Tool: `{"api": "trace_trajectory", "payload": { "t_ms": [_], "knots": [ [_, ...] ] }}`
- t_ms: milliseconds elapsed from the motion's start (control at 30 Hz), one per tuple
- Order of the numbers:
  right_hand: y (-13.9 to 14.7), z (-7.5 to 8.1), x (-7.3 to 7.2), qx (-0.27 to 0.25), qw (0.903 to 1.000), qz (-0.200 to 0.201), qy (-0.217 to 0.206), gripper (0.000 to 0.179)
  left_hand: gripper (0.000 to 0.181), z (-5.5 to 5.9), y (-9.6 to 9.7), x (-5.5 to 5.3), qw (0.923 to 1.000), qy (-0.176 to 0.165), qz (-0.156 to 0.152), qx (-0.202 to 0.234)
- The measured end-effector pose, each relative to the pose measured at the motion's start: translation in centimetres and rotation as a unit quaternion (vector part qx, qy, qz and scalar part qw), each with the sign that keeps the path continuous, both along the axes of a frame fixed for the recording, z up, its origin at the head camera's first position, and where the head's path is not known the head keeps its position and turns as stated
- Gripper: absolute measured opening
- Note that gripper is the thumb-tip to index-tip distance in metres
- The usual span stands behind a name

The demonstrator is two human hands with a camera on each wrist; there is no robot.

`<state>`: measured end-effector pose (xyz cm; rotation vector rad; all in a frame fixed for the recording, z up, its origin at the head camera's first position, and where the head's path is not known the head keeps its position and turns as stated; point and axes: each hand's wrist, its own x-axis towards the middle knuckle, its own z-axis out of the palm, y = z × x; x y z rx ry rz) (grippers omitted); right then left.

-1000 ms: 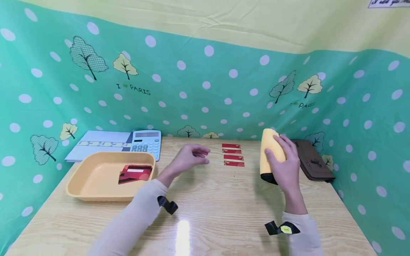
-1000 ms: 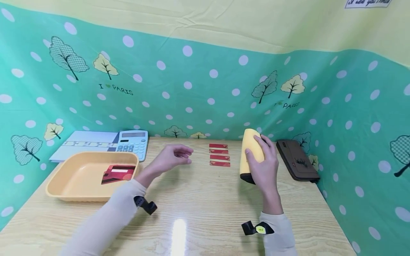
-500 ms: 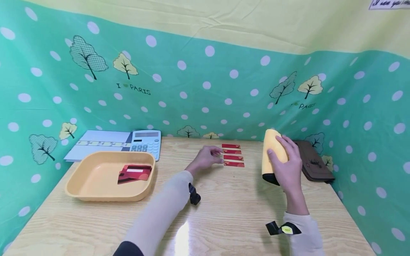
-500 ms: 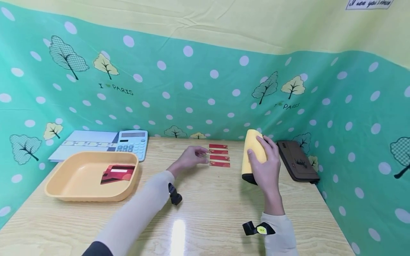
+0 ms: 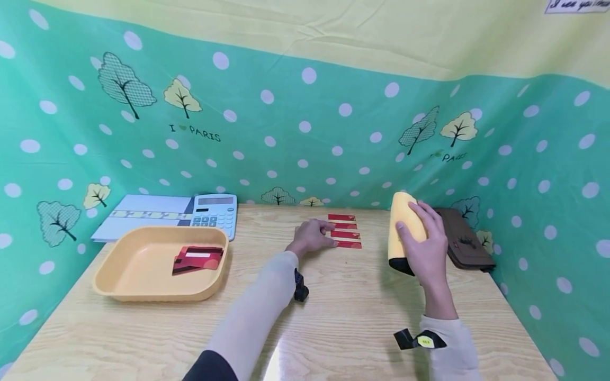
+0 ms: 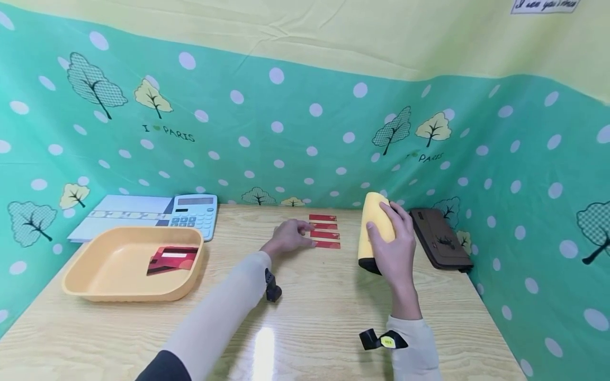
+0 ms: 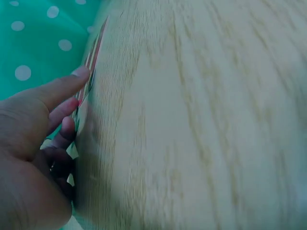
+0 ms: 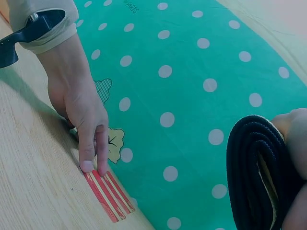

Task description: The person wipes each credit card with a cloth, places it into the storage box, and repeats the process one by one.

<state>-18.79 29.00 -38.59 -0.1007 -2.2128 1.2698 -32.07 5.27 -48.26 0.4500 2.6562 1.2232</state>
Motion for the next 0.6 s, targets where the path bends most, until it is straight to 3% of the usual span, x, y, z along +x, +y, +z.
{"api": "trace_trajectory", "payload": {
  "t_ms": [300,600],
  "knots": [
    [-0.15,0.1,0.03,0.004,1.0,0.002,0.001,0.052,0.041,0.29,0.15,0.09,0.9994,0.0,0.0,-0.036],
    [-0.36,0.18,0.17,0.001,1.0,0.008,0.001,0.052,0.041,0.52,0.02,0.41,0.9998,-0.008,0.001,-0.017]
  ]
}}
